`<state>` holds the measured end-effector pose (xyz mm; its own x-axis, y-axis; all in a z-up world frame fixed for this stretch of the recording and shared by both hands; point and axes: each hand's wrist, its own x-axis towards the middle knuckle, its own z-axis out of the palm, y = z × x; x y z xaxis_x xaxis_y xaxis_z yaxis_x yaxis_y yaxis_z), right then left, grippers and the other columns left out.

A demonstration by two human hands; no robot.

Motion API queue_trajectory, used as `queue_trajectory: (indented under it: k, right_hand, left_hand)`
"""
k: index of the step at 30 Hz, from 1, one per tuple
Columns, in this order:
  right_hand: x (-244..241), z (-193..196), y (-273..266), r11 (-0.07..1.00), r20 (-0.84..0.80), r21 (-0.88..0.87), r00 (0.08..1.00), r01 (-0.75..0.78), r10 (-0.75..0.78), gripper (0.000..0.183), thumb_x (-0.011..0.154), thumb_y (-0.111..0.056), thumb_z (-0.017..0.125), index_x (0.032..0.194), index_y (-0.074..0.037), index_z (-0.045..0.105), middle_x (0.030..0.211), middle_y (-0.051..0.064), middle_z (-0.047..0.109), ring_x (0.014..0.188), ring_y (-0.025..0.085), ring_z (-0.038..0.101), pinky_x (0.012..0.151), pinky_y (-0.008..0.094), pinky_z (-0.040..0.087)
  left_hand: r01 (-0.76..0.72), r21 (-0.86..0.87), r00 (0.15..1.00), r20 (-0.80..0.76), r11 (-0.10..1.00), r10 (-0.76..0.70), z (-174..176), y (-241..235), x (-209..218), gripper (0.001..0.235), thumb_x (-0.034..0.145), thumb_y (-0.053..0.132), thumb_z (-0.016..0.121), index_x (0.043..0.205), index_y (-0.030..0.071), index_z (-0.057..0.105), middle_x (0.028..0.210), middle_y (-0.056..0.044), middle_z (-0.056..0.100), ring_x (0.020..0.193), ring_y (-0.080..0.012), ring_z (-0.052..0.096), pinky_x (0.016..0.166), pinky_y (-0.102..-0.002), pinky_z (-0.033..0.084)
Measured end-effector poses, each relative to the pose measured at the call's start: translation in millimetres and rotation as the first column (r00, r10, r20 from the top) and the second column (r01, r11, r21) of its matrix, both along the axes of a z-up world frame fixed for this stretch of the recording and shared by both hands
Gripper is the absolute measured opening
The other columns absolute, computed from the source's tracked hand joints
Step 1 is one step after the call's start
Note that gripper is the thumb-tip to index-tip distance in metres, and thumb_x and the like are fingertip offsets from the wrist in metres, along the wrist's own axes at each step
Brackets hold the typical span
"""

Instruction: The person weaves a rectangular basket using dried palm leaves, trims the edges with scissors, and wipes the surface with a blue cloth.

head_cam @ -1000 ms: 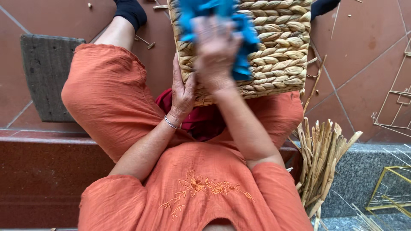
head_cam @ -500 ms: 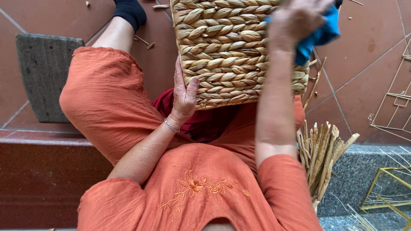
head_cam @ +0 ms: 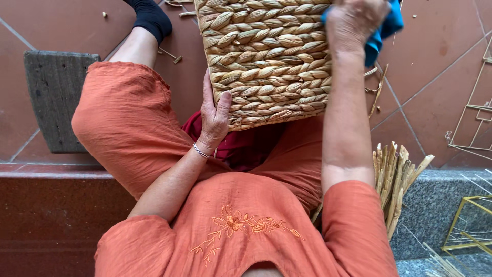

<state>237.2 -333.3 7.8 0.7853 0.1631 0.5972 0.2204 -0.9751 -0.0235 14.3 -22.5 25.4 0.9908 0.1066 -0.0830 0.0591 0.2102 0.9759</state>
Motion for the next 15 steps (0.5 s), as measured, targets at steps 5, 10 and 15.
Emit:
queue_trajectory:
  k: [5,10,15]
  right_hand:
    - [-65,36,60,1.0,-0.045,-0.029,0.999,-0.008,0.007,0.022,0.105,-0.027,0.07,0.114,-0.008,0.066,0.115,0.014,0.065,0.11,0.043,0.053,0.083,0.053,0.047]
    - [-195,88,159,0.936,-0.274,0.018,0.898,-0.352,0.344,0.044,0.09,-0.003,0.068,0.133,-0.013,0.069,0.13,0.013,0.064,0.11,0.04,0.053,0.083,0.047,0.045]
    - [-225,106,101,0.956,-0.357,0.024,0.891,-0.291,0.28,0.044,0.095,-0.003,0.071,0.137,-0.014,0.067,0.129,0.011,0.065,0.113,0.034,0.058,0.101,0.051,0.043]
  left_hand:
    - [-0.001,-0.182,1.0,0.016,0.983,0.004,-8,6,2,0.062,0.119,0.039,0.035,0.167,0.001,0.022,0.168,-0.012,0.038,0.155,-0.0195,0.038,0.131,-0.033,0.03]
    - [-0.043,-0.479,0.976,-0.206,0.877,-0.065,-3,42,-11,0.051,0.114,0.032,0.044,0.152,-0.002,0.048,0.154,-0.014,0.053,0.14,-0.0195,0.055,0.121,-0.037,0.044]
    - [-0.138,-0.343,0.982,-0.172,0.929,0.083,-31,34,-24,0.024,0.108,0.01,0.063,0.125,-0.006,0.067,0.141,-0.012,0.063,0.119,-0.0146,0.063,0.106,-0.032,0.053]
